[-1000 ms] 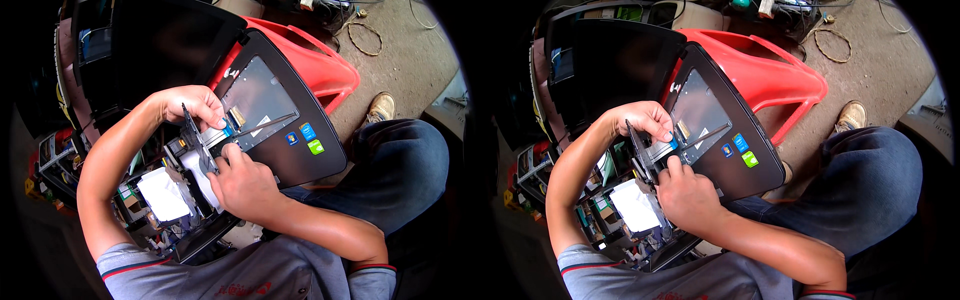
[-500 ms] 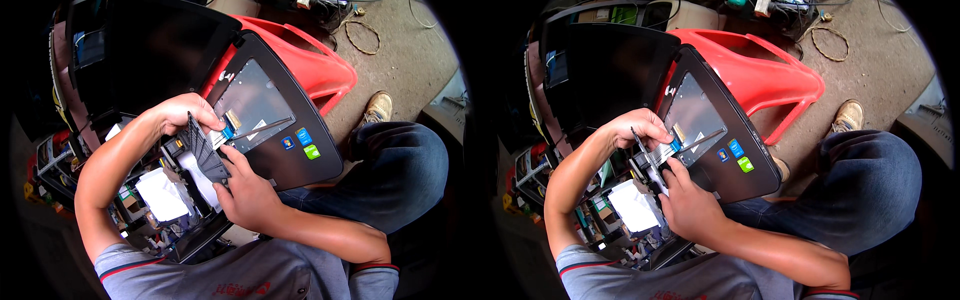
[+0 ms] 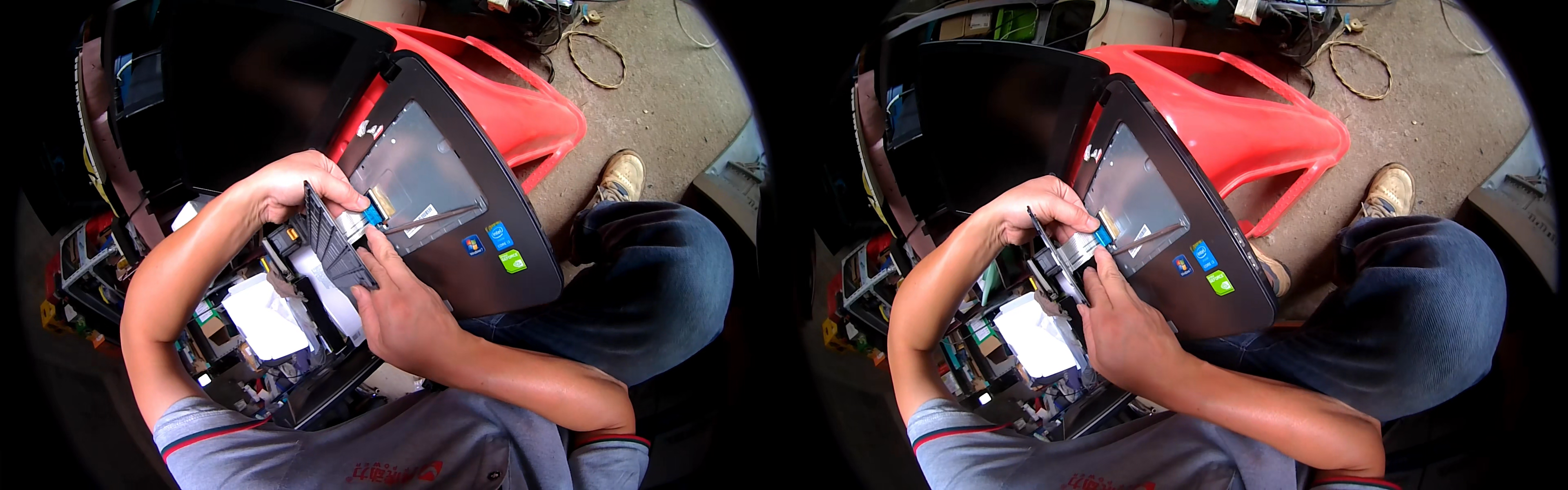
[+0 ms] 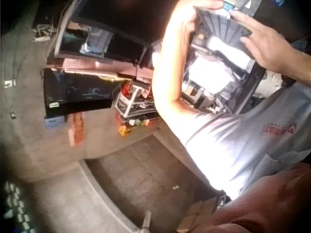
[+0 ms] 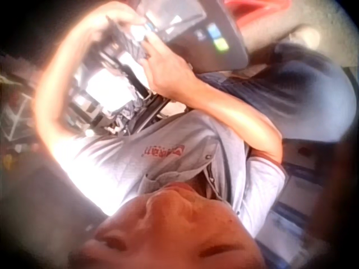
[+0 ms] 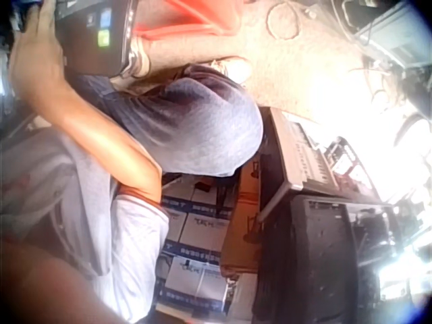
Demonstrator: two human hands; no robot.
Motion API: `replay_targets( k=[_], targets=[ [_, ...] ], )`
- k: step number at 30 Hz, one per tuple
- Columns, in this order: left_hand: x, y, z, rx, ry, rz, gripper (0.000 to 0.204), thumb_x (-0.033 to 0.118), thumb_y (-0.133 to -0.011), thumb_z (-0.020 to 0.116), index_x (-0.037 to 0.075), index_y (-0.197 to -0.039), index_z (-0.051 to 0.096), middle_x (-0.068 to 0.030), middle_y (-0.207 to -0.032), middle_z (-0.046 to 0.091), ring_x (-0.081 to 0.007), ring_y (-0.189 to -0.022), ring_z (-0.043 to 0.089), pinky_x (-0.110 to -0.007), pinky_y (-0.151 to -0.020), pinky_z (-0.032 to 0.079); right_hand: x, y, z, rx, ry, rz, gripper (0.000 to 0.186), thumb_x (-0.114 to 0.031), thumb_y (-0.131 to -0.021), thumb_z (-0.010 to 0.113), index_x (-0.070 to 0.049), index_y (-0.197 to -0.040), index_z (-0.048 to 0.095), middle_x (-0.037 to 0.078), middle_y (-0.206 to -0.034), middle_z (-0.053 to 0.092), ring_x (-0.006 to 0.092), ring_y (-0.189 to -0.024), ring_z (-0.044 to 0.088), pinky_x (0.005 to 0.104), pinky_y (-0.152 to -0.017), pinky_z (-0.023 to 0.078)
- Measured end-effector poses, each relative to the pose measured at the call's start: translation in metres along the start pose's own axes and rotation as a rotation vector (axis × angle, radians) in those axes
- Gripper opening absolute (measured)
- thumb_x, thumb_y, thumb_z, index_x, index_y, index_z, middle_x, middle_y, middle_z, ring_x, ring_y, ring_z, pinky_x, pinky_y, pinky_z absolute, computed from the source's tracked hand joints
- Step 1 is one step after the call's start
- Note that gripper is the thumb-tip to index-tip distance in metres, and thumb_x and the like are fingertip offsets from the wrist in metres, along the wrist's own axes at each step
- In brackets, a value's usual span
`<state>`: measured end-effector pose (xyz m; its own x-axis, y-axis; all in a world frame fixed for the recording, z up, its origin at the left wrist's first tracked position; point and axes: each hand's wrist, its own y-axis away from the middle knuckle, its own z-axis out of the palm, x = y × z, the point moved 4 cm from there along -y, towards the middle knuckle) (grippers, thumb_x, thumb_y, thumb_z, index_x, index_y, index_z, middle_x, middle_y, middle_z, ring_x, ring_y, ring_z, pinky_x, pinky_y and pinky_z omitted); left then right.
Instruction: The person removes the keyboard from a laptop, uses a power drill to unscrew and remove a component from the internal chassis, and then reinstalls the keyboard. The person works while sitting on the floor in a cluttered room.
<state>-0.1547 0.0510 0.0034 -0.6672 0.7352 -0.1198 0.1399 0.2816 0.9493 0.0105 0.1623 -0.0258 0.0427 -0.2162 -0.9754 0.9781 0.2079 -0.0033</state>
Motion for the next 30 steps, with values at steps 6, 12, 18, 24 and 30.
replay_targets(
  k=[6,12,18,24,30],
  targets=[
    [0.0,-0.001,0.001,-0.008,0.024,-0.018,0.019,0.013,-0.073,0.082,-0.003,-0.078,0.073,-0.0098,-0.071,0.07,-0.011,-0.054,0.061,-0.022,-0.055,0.049,0.001,-0.001,0.0,0.005,-0.059,0.013,0.04,-0.013,-0.094,0.052,0.014,-0.124,0.048,0.036,-0.14,0.037,0.0456,-0.116,0.054,0.044,-0.091,0.05],
    [0.0,-0.002,-0.001,-0.008,0.037,-0.048,0.02,0.013,-0.073,0.083,-0.003,-0.078,0.073,-0.0096,-0.07,0.07,-0.011,-0.053,0.059,-0.022,-0.053,0.047,0.006,-0.006,-0.001,0.024,-0.228,-0.041,0.037,-0.007,-0.091,0.054,0.014,-0.122,0.05,0.035,-0.142,0.035,0.0466,-0.115,0.054,0.0432,-0.094,0.048],
    [0.005,0.0,0.001,-0.047,0.022,-0.079,0.02,0.014,-0.074,0.082,-0.003,-0.077,0.073,-0.0063,-0.065,0.066,-0.0104,-0.053,0.055,-0.023,-0.055,0.044,0.006,-0.008,-0.002,0.053,-0.261,-0.022,0.037,-0.006,-0.091,0.053,0.015,-0.122,0.049,0.039,-0.143,0.031,0.0483,-0.122,0.048,0.0439,-0.099,0.044],
    [0.003,-0.004,-0.007,-0.117,-0.035,-0.082,0.018,0.015,-0.077,0.08,-0.002,-0.076,0.073,-0.0032,-0.062,0.062,-0.009,-0.053,0.048,-0.025,-0.054,0.037,0.005,-0.008,-0.002,0.039,-0.308,0.066,0.038,-0.007,-0.092,0.051,0.018,-0.121,0.048,0.04,-0.144,0.03,0.0484,-0.131,0.04,0.0435,-0.105,0.039],
    [0.0,-0.008,-0.005,-0.117,-0.024,-0.113,0.014,0.012,-0.077,0.078,-0.002,-0.076,0.073,-0.0028,-0.061,0.062,-0.0088,-0.053,0.047,-0.025,-0.053,0.036,0.002,-0.008,-0.003,0.032,-0.272,0.091,0.039,-0.009,-0.092,0.052,0.019,-0.12,0.049,0.04,-0.144,0.029,0.0488,-0.127,0.044,0.0437,-0.103,0.041]
  ],
)
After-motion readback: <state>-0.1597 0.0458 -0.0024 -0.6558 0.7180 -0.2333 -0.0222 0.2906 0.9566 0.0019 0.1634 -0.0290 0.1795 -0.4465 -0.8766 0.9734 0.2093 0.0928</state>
